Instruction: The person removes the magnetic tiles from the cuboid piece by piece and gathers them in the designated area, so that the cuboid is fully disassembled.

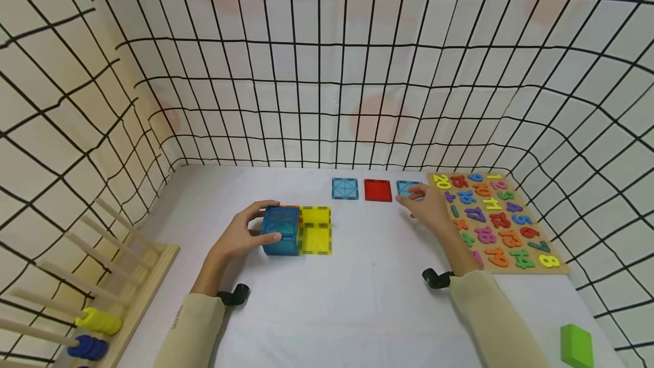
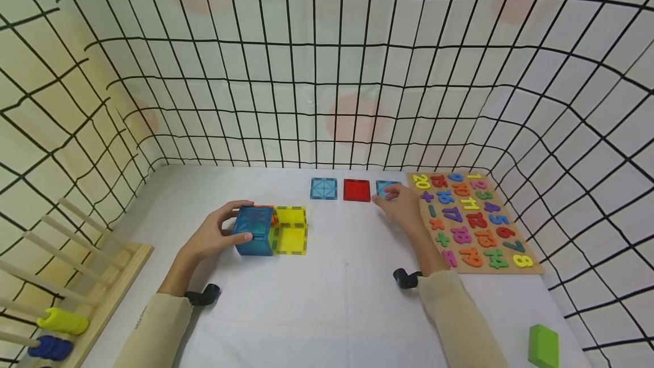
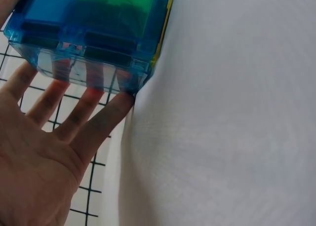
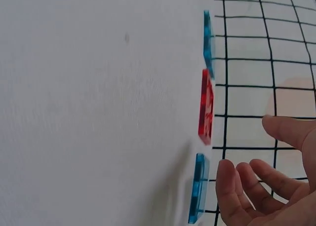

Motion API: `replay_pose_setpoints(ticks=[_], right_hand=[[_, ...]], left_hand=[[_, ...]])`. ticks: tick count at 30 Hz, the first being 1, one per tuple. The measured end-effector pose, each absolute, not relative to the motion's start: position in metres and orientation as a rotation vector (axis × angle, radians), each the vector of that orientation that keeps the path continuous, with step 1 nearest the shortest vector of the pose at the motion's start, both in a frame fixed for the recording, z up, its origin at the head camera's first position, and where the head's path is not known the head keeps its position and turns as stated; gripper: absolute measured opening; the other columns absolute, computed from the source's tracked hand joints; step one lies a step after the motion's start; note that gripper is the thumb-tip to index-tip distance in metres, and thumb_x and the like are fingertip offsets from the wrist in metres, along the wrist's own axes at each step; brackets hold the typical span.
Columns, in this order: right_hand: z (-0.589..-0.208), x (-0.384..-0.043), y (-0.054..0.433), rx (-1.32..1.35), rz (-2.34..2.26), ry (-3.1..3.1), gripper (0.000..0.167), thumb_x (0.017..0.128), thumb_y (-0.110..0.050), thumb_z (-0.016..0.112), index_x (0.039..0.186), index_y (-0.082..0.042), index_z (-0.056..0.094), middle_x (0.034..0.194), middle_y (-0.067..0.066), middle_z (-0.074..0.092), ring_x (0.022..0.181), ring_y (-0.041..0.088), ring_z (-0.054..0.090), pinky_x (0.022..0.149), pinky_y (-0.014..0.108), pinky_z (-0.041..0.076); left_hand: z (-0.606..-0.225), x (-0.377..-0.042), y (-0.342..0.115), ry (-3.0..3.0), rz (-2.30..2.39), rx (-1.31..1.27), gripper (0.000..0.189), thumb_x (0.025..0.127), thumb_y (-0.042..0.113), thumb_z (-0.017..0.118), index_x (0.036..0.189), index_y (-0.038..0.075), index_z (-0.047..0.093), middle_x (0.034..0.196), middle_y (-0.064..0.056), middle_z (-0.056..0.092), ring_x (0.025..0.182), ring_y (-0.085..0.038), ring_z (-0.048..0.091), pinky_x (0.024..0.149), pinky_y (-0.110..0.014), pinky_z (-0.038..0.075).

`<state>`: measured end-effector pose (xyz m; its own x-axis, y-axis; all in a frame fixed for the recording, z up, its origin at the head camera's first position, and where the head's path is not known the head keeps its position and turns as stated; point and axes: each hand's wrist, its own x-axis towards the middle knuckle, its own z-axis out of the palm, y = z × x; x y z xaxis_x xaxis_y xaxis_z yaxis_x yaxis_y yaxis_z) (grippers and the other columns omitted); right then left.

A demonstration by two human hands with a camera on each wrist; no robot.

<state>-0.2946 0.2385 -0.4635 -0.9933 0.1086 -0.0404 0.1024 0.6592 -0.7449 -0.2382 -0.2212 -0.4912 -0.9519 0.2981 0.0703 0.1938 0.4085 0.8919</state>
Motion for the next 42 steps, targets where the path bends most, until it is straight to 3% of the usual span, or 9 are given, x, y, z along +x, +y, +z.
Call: replay_pose_setpoints(ticks=[10,13,17,24,34,42], right_hand=[[-0.461,-0.273,0.208,0.051,1.424,-2.876,0.063,0.092,-0.048,0.075,0.139,-0.010,0.058,0.131,0.016,0.065,0.109,0.031,0.068,0.078,0.031,0.063],[-0.462,-0.268,0.196,0.114,1.498,-2.847,0.063,0.091,-0.049,0.077,0.137,-0.011,0.060,0.130,0.014,0.066,0.113,0.031,0.066,0.080,0.035,0.064],[-0.464,-0.263,0.180,0.211,1.538,-2.801,0.060,0.088,-0.050,0.079,0.134,-0.014,0.063,0.126,0.010,0.068,0.113,0.030,0.065,0.081,0.039,0.064],[-0.468,-0.257,0.154,0.372,1.539,-2.749,0.048,0.088,-0.048,0.080,0.129,-0.025,0.068,0.125,0.010,0.069,0.108,0.026,0.065,0.080,0.036,0.062],[-0.479,-0.255,0.124,0.472,1.534,-2.774,0.052,0.089,-0.043,0.080,0.132,-0.015,0.069,0.127,0.006,0.070,0.107,0.023,0.063,0.093,0.042,0.058],[-0.484,-0.253,0.107,0.479,1.571,-2.761,0.044,0.089,-0.037,0.081,0.128,-0.018,0.072,0.122,-0.004,0.070,0.104,0.020,0.061,0.093,0.037,0.056]], left_hand=[[-0.489,-0.236,-0.221,2.546,1.616,0.434,0.074,0.082,0.035,0.088,0.146,0.038,0.050,0.156,-0.001,0.047,0.141,-0.038,0.046,0.106,-0.054,0.053],[-0.488,-0.236,-0.221,2.548,1.618,0.439,0.075,0.082,0.033,0.088,0.147,0.035,0.050,0.155,-0.003,0.047,0.141,-0.039,0.046,0.105,-0.054,0.054],[-0.488,-0.237,-0.219,2.566,1.600,0.441,0.076,0.082,0.035,0.088,0.148,0.029,0.051,0.155,-0.004,0.048,0.142,-0.040,0.046,0.103,-0.053,0.055],[-0.486,-0.237,-0.216,2.585,1.581,0.445,0.070,0.080,0.034,0.089,0.141,0.032,0.055,0.152,-0.005,0.052,0.138,-0.039,0.049,0.097,-0.049,0.059],[-0.483,-0.236,-0.213,2.553,1.547,0.501,0.067,0.077,0.033,0.090,0.135,0.029,0.057,0.139,-0.006,0.060,0.129,-0.037,0.053,0.092,-0.047,0.062],[-0.485,-0.237,-0.213,2.554,1.523,0.507,0.068,0.076,0.034,0.091,0.135,0.029,0.057,0.134,-0.005,0.061,0.125,-0.035,0.054,0.090,-0.046,0.062]])
